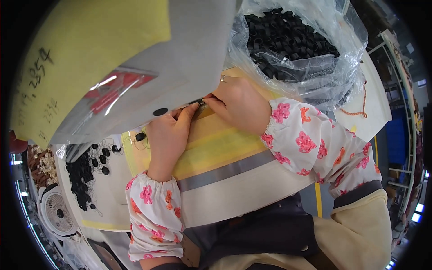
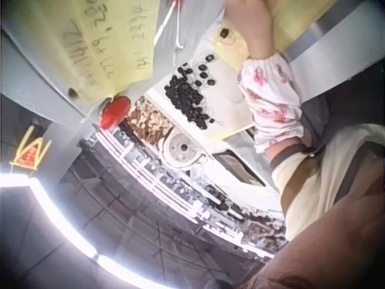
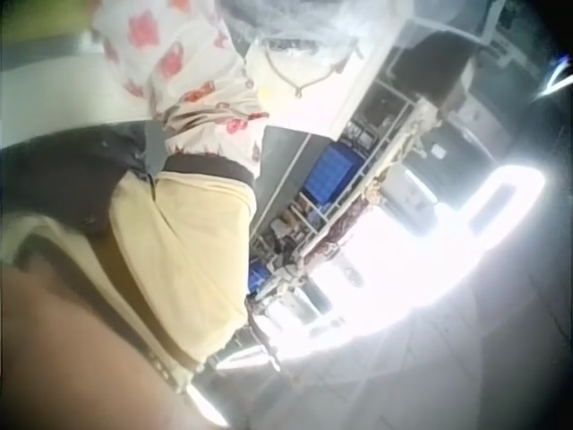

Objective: Assembling and attaching small black plastic components to strips of material using a machine at a workbench.

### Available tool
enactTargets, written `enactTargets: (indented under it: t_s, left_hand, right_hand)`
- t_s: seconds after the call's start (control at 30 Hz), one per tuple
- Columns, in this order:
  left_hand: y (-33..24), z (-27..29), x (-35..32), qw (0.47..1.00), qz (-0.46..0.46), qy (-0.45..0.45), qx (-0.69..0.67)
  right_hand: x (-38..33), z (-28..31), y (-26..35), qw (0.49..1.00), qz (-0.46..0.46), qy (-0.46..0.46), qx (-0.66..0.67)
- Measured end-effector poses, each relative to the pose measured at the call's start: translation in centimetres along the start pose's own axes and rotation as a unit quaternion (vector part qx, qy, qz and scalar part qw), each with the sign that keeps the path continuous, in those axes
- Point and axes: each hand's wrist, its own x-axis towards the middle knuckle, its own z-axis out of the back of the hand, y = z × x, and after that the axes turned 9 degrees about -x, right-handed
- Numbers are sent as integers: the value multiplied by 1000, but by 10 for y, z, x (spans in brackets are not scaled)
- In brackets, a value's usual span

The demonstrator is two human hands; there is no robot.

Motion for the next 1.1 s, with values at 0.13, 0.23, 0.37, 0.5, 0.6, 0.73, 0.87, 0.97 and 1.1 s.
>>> enactTargets:
  t_s: [0.13, 0.23, 0.37, 0.5, 0.6, 0.73, 0.87, 0.97, 1.1]
  left_hand:
    - [4, -2, 1, 999, -41, -11, -19]
    - [9, 1, 4, 994, -108, -9, 9]
    - [8, 7, 7, 994, -90, 19, 53]
    - [8, 7, 8, 993, -107, 31, 42]
    - [10, 7, 8, 990, -129, 23, 41]
    - [15, 4, 11, 984, -178, 6, 22]
    - [14, 8, 9, 985, -170, 6, 36]
    - [10, 12, 6, 997, -4, 33, 76]
    - [14, 7, 7, 993, -120, 5, 13]
  right_hand:
    - [-1, -1, -1, 1000, 8, -16, -8]
    - [0, -1, -1, 1000, 11, -6, -15]
    - [2, 2, -1, 1000, -1, 10, 0]
    - [6, 9, 0, 998, -31, 53, -19]
    - [9, 11, 1, 998, 13, 44, -49]
    - [8, 6, -2, 997, 8, 52, -53]
    - [10, 7, -2, 997, 20, 55, -40]
    - [12, 3, -2, 998, 10, 60, -26]
    - [11, 3, -6, 997, -17, 74, 17]
